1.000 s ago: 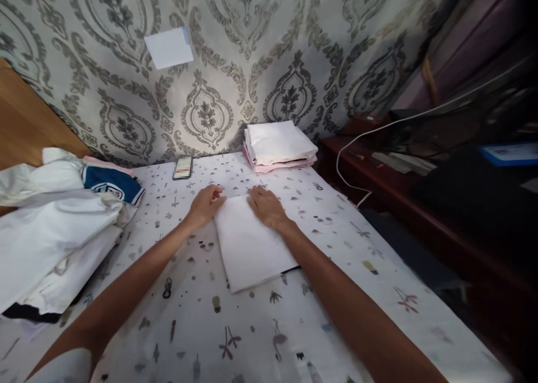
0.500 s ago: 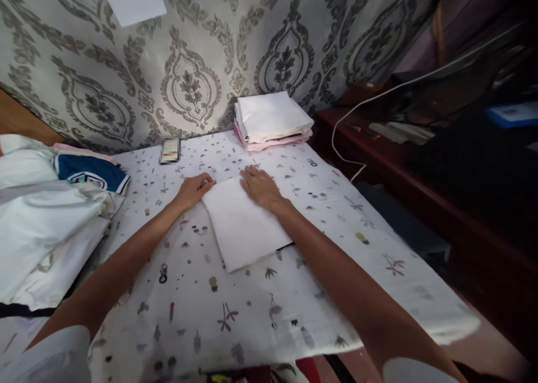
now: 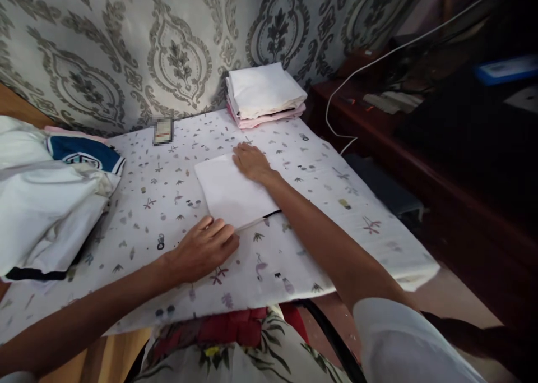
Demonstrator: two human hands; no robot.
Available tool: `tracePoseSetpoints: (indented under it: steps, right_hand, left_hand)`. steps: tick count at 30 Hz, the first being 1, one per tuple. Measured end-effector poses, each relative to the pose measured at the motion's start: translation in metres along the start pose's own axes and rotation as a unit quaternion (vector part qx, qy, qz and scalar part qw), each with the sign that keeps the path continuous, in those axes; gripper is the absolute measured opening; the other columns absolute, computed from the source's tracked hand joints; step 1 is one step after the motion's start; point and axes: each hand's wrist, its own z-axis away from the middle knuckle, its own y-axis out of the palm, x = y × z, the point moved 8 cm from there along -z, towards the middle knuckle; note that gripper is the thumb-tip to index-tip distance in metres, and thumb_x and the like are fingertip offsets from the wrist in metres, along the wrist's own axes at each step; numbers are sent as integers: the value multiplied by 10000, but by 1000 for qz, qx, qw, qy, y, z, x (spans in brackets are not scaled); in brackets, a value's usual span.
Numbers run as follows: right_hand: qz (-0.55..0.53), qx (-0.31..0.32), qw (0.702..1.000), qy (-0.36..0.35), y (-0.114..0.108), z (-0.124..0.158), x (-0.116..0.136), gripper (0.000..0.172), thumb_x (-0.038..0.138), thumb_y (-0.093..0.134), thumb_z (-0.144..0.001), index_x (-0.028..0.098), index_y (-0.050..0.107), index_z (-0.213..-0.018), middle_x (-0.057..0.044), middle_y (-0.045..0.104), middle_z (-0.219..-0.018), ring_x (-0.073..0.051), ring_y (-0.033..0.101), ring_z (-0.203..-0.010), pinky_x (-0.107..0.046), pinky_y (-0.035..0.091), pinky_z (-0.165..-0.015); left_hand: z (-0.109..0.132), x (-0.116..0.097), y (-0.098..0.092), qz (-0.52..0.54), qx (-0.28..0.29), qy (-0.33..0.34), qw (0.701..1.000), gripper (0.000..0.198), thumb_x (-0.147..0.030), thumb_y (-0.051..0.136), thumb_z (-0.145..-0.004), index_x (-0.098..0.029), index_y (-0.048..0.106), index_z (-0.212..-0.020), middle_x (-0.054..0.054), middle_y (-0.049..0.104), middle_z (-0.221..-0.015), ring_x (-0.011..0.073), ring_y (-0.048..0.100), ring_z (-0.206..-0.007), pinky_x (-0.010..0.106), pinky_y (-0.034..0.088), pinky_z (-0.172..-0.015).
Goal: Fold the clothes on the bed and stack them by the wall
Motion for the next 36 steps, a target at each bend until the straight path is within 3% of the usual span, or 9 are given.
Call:
tracePoseSetpoints:
  steps: [4, 10, 14, 21, 25, 27, 30, 33, 36]
  right_hand:
    - [4, -5, 1000, -3, -2, 0, 1, 482, 262, 286, -1053, 72, 483, -1449, -165, 417, -1576, -258, 296, -1497, -456, 226, -1215]
    - [4, -1, 1000, 0, 0, -1, 0, 471, 247, 283, -1048, 72, 505, -1424, -168, 415, -1577, -260, 293, -1500, -463, 219, -1221]
    - [0, -12, 1000, -2, 1, -1, -1, 457, 258, 295, -1047, 97, 510, -1417, -156, 417, -1580, -259, 293, -1501, -468, 228, -1217]
    - [4, -9, 1000, 7, -1, 1, 1, 423, 230, 299, -1046, 119, 529, -1383, -150, 426, -1573, -244, 296, -1495, -460, 215, -1211]
    - [14, -5, 1000, 13, -7, 5, 6, 428, 225, 308, -1042, 100, 536, -1382, -159, 460, -1542, -245, 357, -1452, -426, 239, -1197]
    - [18, -5, 1000, 14, -12, 7, 8, 423, 232, 324, -1031, 116, 570, -1355, -153, 510, -1490, -254, 399, -1412, -415, 270, -1177]
    - [18, -1, 1000, 21, -21, 6, 6, 413, 279, 405, -992, 152, 598, -1335, -160, 555, -1418, -301, 431, -1362, -449, 332, -1124]
    - [0, 31, 999, 35, -27, -3, -4, 443, 330, 575, -885, 188, 625, -1302, -150, 618, -1335, -327, 525, -1258, -459, 398, -1059]
    - [-41, 69, 996, 49, -32, -15, -15, 456, 351, 696, -773, 207, 679, -1206, -103, 690, -1234, -296, 617, -1136, -381, 465, -979]
  left_hand:
    - [5, -14, -7, -154, -11, -34, 987, 258, -93, 402, -957, -162, 650, -984, 73, 593, -735, 233, 514, -695, 405, 410, -679]
    - [-1, -20, 8, -197, 183, -99, 958, 239, -76, 514, -894, -63, 642, -1095, 106, 643, -741, 224, 587, -614, 359, 451, -592]
    - [3, -20, 16, -163, 236, -95, 953, 143, -95, 565, -901, -96, 649, -1017, 100, 660, -780, 208, 621, -634, 312, 460, -559]
    - [19, -17, 24, -97, 255, -128, 954, 130, -44, 568, -852, -136, 590, -941, 98, 650, -824, 240, 646, -689, 334, 484, -574]
    - [24, 16, 14, 88, 171, -251, 949, 54, -150, 509, -924, -202, 501, -935, 44, 647, -828, 219, 647, -720, 326, 472, -621]
    - [31, 50, 11, 213, 87, -363, 903, 98, -306, 435, -991, -228, 450, -934, -3, 617, -785, 185, 616, -673, 311, 463, -629]
    - [42, 92, 29, 411, 7, -503, 761, 255, -479, 486, -942, -240, 421, -1002, -13, 601, -828, 171, 614, -655, 283, 459, -560]
    - [44, 106, 57, 551, -15, -576, 604, 386, -481, 608, -855, -225, 430, -1083, -3, 619, -826, 181, 648, -683, 238, 419, -478]
    - [37, 101, 72, 597, 6, -595, 539, 401, -429, 714, -771, -196, 496, -1014, -18, 615, -672, 150, 588, -565, 216, 332, -442]
